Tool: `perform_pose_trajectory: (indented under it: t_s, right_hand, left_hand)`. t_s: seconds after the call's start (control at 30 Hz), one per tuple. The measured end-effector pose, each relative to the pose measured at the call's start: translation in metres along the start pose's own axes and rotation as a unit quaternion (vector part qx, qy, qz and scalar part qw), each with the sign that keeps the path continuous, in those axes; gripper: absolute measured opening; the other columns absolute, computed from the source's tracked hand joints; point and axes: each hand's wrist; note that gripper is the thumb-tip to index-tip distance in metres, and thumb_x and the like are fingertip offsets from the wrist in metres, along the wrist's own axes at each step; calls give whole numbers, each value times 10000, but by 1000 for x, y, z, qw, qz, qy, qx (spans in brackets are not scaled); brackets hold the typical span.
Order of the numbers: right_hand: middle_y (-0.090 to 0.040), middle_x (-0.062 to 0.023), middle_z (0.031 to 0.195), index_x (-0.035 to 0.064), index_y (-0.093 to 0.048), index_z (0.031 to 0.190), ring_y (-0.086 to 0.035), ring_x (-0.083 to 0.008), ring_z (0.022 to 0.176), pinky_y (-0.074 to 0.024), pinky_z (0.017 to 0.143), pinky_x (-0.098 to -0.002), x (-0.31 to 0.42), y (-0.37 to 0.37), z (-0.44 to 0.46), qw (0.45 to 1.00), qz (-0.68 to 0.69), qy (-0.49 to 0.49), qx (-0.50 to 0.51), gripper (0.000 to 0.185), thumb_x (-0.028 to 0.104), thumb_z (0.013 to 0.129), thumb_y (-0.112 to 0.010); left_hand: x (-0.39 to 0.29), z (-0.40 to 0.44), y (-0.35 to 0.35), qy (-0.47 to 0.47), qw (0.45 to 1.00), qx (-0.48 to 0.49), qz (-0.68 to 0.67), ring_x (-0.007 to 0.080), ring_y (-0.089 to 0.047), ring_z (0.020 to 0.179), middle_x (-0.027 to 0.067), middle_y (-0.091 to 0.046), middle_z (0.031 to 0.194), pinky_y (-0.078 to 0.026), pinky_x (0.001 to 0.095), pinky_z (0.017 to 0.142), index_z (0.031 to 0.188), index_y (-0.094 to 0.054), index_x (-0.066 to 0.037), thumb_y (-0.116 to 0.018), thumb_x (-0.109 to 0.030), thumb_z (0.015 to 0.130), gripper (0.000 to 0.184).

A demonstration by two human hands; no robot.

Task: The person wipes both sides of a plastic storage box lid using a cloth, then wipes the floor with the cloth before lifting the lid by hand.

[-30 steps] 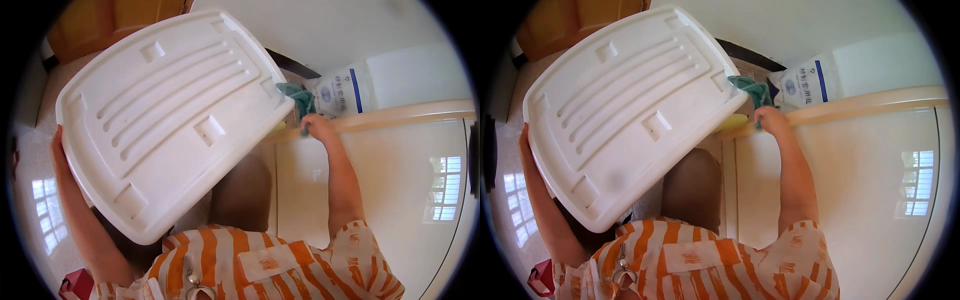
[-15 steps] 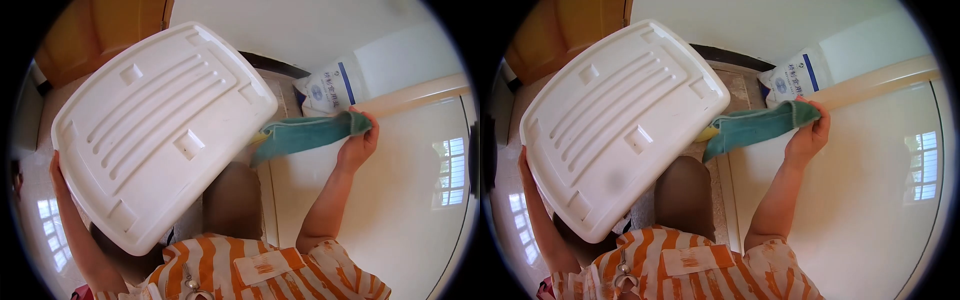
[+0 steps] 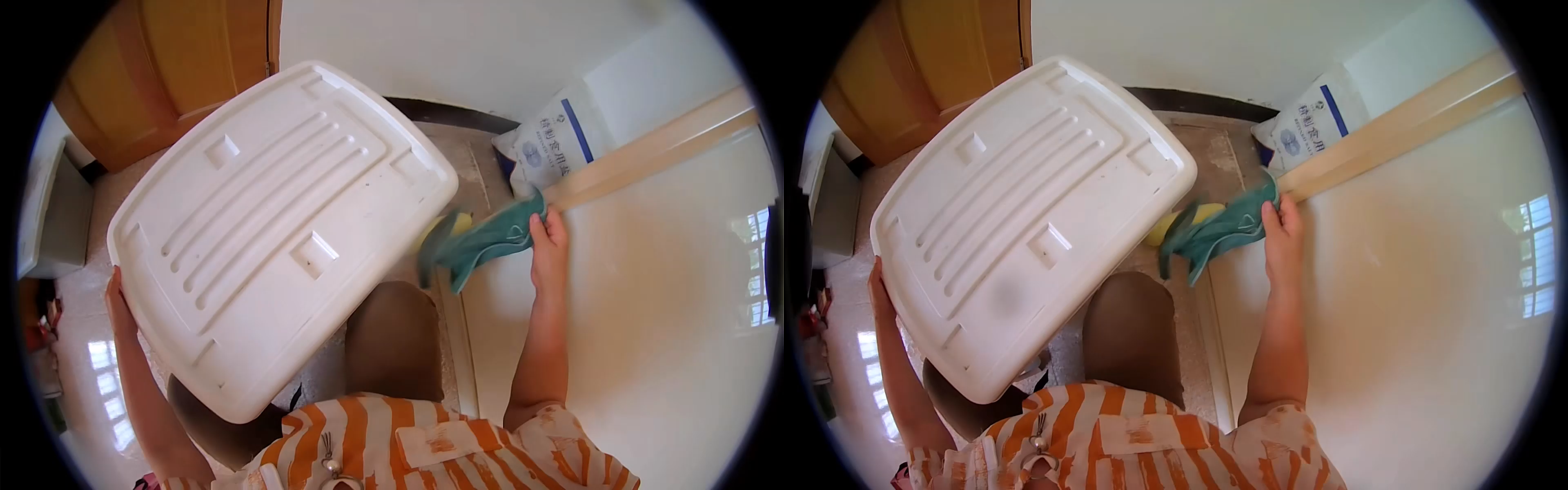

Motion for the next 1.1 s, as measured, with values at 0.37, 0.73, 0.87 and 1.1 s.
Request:
perform_pose_trajectory:
  t_s: [0.37, 0.73, 0.87, 1.1]
  right_hand:
    - [-584, -74, 851, 37, -565, 951, -591, -230, 793, -483, 713, -316, 29, -169, -17, 947, -67, 255, 183, 121, 96, 847, -586]
    - [-613, -21, 991, 90, -621, 945, -563, -213, 981, -452, 822, -339, -34, -218, 15, 794, -298, 397, 351, 201, 183, 767, -637]
    - [-581, -51, 955, 69, -618, 946, -548, -246, 976, -461, 810, -360, -40, -201, 43, 830, -268, 367, 323, 218, 155, 746, -642]
    - [-573, -67, 1066, 36, -620, 949, -522, -267, 1041, -458, 873, -366, -41, -185, 71, 846, -290, 326, 307, 208, 137, 768, -602]
  left_hand:
    - [4, 9, 1, -59, 960, -89, 259, 194, -624, 825, 103, -647, 950, -505, 328, 743, 1098, -589, 24, -394, -390, 972, 475]
    - [-1, 1, -5, -93, 946, -109, 291, 228, -608, 889, 132, -631, 1002, -490, 351, 774, 1134, -567, 32, -361, -436, 970, 537]
    - [-7, -2, -4, -97, 938, -100, 317, 230, -609, 919, 128, -622, 1049, -496, 348, 782, 1169, -553, 28, -364, -432, 968, 536]
    - [-8, -10, -21, -97, 947, -106, 286, 233, -607, 880, 137, -633, 981, -480, 364, 769, 1113, -572, 34, -349, -407, 966, 516]
Point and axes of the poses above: each hand's wrist, its own z-axis towards the middle knuckle, its own y-axis out of the back of the hand, x = y × z
